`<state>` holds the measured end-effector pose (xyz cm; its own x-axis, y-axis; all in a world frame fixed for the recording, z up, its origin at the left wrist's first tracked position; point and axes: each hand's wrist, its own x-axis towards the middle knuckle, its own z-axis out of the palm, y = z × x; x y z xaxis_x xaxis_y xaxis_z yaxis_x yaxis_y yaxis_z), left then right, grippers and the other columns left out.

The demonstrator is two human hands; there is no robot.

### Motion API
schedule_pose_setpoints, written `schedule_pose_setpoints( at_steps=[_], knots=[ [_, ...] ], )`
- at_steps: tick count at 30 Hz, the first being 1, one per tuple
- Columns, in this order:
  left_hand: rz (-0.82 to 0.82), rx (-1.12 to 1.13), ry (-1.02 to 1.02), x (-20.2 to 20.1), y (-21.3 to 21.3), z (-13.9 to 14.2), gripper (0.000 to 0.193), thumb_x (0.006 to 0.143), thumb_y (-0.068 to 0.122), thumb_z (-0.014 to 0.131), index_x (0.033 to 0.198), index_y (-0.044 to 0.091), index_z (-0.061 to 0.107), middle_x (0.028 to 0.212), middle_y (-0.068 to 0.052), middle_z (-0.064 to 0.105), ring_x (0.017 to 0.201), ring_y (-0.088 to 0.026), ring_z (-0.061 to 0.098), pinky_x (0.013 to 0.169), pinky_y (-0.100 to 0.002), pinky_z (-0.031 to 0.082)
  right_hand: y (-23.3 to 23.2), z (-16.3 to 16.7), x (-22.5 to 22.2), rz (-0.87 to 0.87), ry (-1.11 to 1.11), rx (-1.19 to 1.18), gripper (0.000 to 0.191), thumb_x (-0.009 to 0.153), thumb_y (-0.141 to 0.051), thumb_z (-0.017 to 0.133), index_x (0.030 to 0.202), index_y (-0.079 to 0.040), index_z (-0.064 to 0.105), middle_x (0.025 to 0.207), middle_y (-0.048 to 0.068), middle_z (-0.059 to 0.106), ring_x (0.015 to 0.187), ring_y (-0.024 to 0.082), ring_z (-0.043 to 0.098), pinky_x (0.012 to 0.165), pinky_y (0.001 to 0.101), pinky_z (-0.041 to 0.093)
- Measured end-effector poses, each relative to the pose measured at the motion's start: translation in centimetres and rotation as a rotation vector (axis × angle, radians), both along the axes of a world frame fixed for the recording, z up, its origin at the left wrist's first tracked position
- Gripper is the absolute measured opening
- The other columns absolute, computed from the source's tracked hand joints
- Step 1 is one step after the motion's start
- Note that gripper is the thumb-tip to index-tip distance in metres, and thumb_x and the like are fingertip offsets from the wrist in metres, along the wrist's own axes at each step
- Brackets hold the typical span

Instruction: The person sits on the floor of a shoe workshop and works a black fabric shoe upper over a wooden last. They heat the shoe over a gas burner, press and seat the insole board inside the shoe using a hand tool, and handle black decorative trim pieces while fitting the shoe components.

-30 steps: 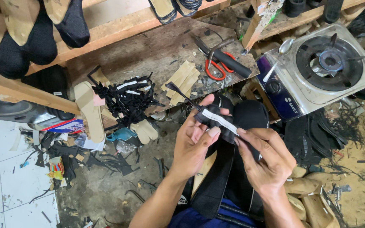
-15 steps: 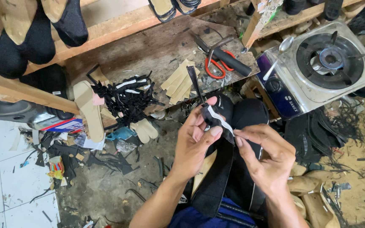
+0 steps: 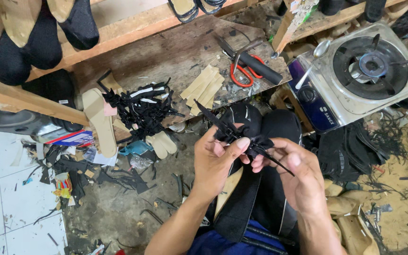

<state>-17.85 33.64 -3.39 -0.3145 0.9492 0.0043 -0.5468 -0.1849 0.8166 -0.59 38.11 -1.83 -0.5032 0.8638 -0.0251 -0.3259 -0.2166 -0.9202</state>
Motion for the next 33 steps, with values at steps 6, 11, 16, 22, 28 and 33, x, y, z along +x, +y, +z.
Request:
schedule_pose_setpoints(
  at_steps=[6,11,16,22,28,33],
  knots=[
    [0.034,-0.017,-0.01,0.1,-0.2,-1.0,0.022,0.104,0.014,0.06,0.119,-0.001,0.068,0.095,-0.005,0.07,0.08,-0.011,0.067,0.07,-0.03,0.058,0.1,-1.6,0.1,-0.105,-0.041,0.043,0.014,0.096,0.003,0.069,0.107,0.012,0.07,0.093,0.017,0.071,0.079,0.023,0.068,0.074,0.0366,0.057],
    [0.033,0.198,-0.266,-0.8,-0.1,-2.0,0.023,0.118,0.012,0.058,0.099,0.003,0.065,0.096,-0.002,0.066,0.087,-0.012,0.067,0.083,-0.036,0.061,0.9,-3.0,0.9,-0.088,0.075,-0.083,0.009,0.096,0.001,0.069,0.102,0.007,0.069,0.085,0.015,0.07,0.073,0.023,0.067,0.066,0.0372,0.056],
    [-0.038,0.037,-0.264,-1.0,-0.3,-1.3,0.026,0.111,0.02,0.052,0.104,0.001,0.068,0.098,-0.009,0.074,0.085,-0.018,0.072,0.079,-0.036,0.06,1.4,-3.5,1.1,0.011,0.182,-0.217,0.011,0.1,-0.006,0.067,0.098,0.005,0.067,0.082,0.012,0.067,0.072,0.022,0.064,0.068,0.0361,0.053],
    [-0.066,0.023,-0.25,-0.8,0.1,-0.7,0.027,0.112,0.021,0.05,0.11,-0.001,0.067,0.103,-0.012,0.075,0.09,-0.02,0.074,0.083,-0.039,0.062,1.8,-3.8,1.1,0.046,0.202,-0.246,0.014,0.099,-0.009,0.067,0.1,0.004,0.068,0.082,0.01,0.065,0.072,0.021,0.062,0.068,0.0346,0.052],
    [-0.072,0.059,-0.338,-0.5,0.2,-1.6,0.029,0.113,0.022,0.048,0.112,-0.001,0.066,0.106,-0.014,0.076,0.091,-0.023,0.076,0.085,-0.043,0.063,1.7,-4.3,1.2,0.043,0.196,-0.239,0.014,0.099,-0.01,0.068,0.099,0.004,0.068,0.081,0.011,0.066,0.072,0.021,0.062,0.069,0.0349,0.052],
    [-0.099,0.004,-0.457,-0.5,0.5,-2.0,0.03,0.113,0.022,0.048,0.115,-0.001,0.066,0.106,-0.016,0.076,0.089,-0.024,0.076,0.083,-0.043,0.064,1.6,-4.6,1.2,0.039,0.21,-0.258,0.014,0.099,-0.009,0.069,0.094,0.003,0.067,0.081,0.011,0.067,0.071,0.022,0.064,0.067,0.0358,0.053]
  ],
)
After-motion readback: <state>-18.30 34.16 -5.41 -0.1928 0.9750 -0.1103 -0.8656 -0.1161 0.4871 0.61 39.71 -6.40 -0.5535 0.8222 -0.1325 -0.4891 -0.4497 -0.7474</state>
